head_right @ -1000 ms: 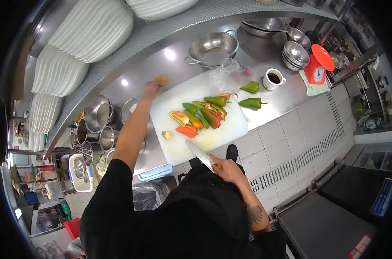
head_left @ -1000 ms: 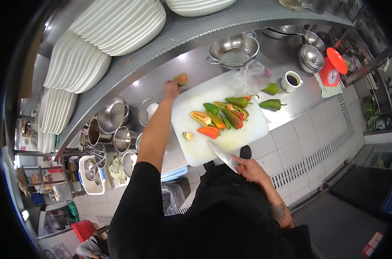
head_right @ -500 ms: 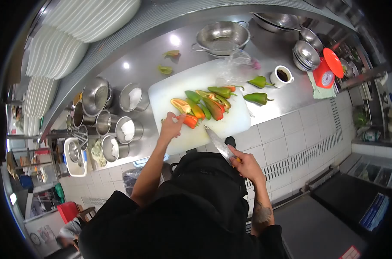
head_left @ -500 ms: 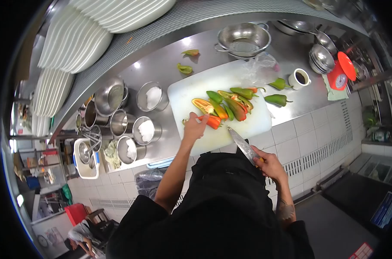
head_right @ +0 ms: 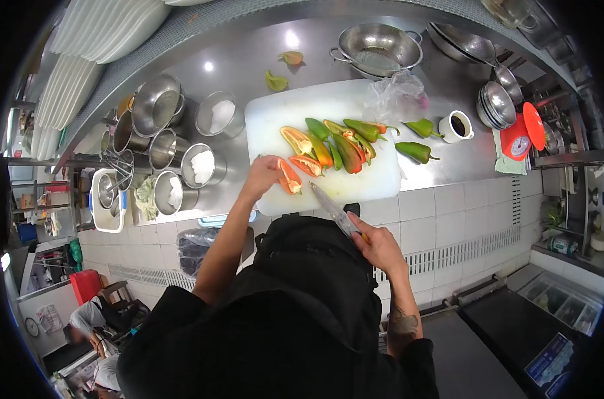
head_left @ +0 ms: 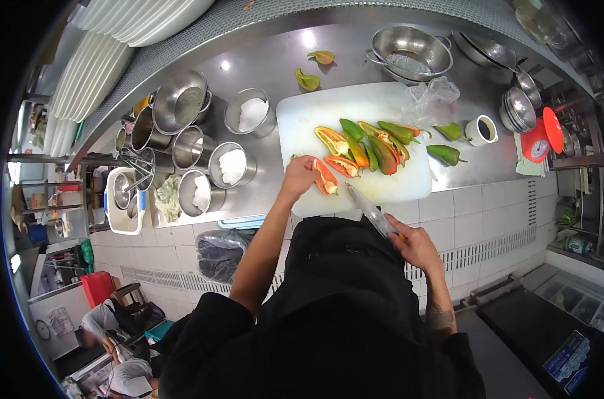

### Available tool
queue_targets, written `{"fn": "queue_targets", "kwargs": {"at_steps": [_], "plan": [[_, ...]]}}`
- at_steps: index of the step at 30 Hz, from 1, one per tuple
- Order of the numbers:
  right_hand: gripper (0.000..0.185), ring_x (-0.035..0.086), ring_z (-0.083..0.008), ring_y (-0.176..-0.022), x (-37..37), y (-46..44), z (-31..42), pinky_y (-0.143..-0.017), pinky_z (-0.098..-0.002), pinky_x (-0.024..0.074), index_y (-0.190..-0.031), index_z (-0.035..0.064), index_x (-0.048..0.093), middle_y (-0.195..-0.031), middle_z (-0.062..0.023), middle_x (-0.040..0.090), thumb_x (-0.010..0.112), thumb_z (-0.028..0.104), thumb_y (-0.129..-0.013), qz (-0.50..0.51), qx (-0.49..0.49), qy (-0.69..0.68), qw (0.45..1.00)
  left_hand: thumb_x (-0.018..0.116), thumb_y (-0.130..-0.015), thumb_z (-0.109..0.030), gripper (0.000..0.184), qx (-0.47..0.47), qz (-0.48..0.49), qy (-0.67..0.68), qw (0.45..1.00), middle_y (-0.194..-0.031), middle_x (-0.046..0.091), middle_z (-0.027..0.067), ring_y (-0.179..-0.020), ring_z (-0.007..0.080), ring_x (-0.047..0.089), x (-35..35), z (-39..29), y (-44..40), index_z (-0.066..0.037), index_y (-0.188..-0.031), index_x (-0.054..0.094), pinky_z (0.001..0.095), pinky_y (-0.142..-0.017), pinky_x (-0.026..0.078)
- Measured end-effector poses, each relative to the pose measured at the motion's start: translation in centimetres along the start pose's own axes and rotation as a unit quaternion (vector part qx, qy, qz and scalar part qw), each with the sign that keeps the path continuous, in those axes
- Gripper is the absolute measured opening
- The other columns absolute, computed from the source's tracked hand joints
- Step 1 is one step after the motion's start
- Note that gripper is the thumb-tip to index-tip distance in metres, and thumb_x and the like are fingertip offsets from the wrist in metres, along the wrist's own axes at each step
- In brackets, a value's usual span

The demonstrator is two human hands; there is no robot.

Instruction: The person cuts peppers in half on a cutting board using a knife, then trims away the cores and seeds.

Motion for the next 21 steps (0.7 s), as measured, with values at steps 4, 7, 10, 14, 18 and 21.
{"fn": "queue_targets", "kwargs": {"at_steps": [4,7,10,14,18,21], "plan": [[0.05,0.066,-0.0432,-0.073,0.4,0.2,1.1,-0.071,-0.0487,0.0538,-0.143,0.0253,0.055,-0.074,-0.0229,0.067,0.064,0.02,-0.094,-0.009,0.007,0.015,1.0,0.072,-0.075,0.0,0.024,0.015,0.019,-0.107,0.994,-0.083,0.071,0.0065,-0.073,0.0121,0.066,-0.9,-1.6,0.3,0.002,-0.099,0.069,0.0288,-0.063,0.052],[0.051,0.066,-0.0432,-0.071,0.8,-0.1,1.3,-0.07,-0.0508,0.0543,-0.145,0.0271,0.052,-0.074,-0.0218,0.068,0.061,0.021,-0.096,-0.006,-0.025,0.082,0.996,0.077,-0.078,-0.006,0.023,-0.015,0.054,-0.206,0.977,-0.08,0.069,0.0067,-0.075,0.0147,0.067,-0.9,-2.9,0.6,0.002,-0.098,0.067,0.0301,-0.066,0.055],[0.053,0.066,-0.0419,-0.068,1.0,-0.1,1.8,-0.069,-0.0513,0.0551,-0.148,0.0285,0.049,-0.076,-0.0202,0.069,0.058,0.022,-0.096,-0.016,-0.062,0.135,0.989,0.08,-0.078,-0.012,0.023,0.052,0.054,-0.322,0.944,-0.074,0.066,0.0092,-0.072,0.0199,0.067,-0.5,-4.5,1.4,-0.001,-0.093,0.068,0.0344,-0.064,0.053],[0.057,0.067,-0.0376,-0.069,0.6,0.0,2.3,-0.066,-0.0495,0.0557,-0.148,0.0283,0.048,-0.078,-0.0154,0.069,0.061,0.018,-0.094,-0.013,-0.063,0.21,0.976,0.081,-0.077,-0.014,0.022,0.137,0.038,-0.352,0.925,-0.072,0.065,0.0127,-0.07,0.0275,0.066,0.8,-5.5,1.3,-0.002,-0.091,0.069,0.0396,-0.065,0.051],[0.056,0.066,-0.0358,-0.058,0.3,-0.1,1.8,-0.057,-0.0486,0.0556,-0.149,0.029,0.048,-0.069,-0.0147,0.065,0.059,0.021,-0.095,-0.032,-0.086,0.257,0.962,0.082,-0.075,-0.015,0.024,0.165,0.037,-0.381,0.909,-0.074,0.065,0.0163,-0.071,0.0345,0.064,1.5,-6.2,1.0,-0.002,-0.091,0.069,0.0442,-0.067,0.05],[0.055,0.066,-0.0359,-0.058,0.1,-0.1,1.9,-0.058,-0.0486,0.0558,-0.149,0.0288,0.048,-0.069,-0.0142,0.065,0.059,0.021,-0.095,-0.034,-0.087,0.269,0.959,0.081,-0.075,-0.014,0.023,0.173,0.036,-0.389,0.904,-0.075,0.066,0.0177,-0.072,0.0362,0.065,1.8,-6.1,0.9,-0.002,-0.09,0.068,0.0452,-0.068,0.05]]}}
Point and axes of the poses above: each hand's wrist, its own y-axis away from the middle knuckle, its own x-axis out of the palm, z = x × y, the point moved 5 cm from there along -y, towards the middle knuckle
